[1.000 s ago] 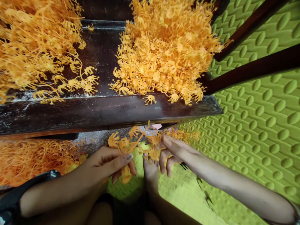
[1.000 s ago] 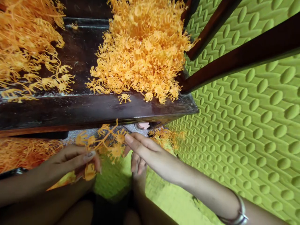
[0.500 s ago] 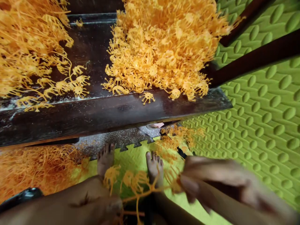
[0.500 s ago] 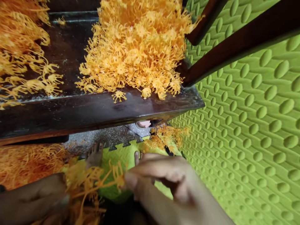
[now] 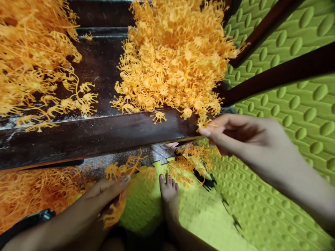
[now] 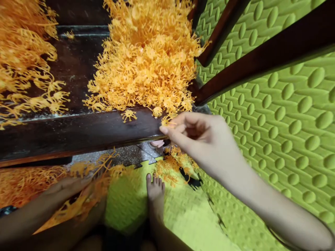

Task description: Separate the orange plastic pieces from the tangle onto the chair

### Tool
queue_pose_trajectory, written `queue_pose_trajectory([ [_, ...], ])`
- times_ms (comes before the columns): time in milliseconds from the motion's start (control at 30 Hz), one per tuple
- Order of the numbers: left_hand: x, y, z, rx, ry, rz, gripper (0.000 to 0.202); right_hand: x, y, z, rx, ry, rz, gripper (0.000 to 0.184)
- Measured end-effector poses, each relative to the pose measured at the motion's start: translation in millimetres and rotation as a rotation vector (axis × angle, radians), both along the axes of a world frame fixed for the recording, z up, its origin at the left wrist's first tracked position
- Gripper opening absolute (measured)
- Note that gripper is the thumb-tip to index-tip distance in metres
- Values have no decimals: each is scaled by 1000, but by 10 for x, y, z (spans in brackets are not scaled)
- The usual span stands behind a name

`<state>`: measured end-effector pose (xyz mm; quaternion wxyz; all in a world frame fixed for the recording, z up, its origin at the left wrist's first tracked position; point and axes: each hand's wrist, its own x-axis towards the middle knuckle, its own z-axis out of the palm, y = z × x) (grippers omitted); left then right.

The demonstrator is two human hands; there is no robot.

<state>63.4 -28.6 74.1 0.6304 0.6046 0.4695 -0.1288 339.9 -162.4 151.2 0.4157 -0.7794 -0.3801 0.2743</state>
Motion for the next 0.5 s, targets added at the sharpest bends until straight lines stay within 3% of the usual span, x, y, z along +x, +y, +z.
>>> queue_pose_trajectory([
  [167, 157, -100, -12, -94, 1, 50, 56, -94, 339, -102, -18, 172, 119, 29],
  [267, 174, -107, -12, -100, -5, 67, 55, -84, 422, -161, -50, 141, 202, 32],
  [367, 171, -96, 19, -104, -7, 55, 49, -82, 448, -164, -167, -85, 265, 35],
  [500, 162, -95, 39, -99, -27, 82, 52, -119, 446, -131, -358, -615, 297, 40],
])
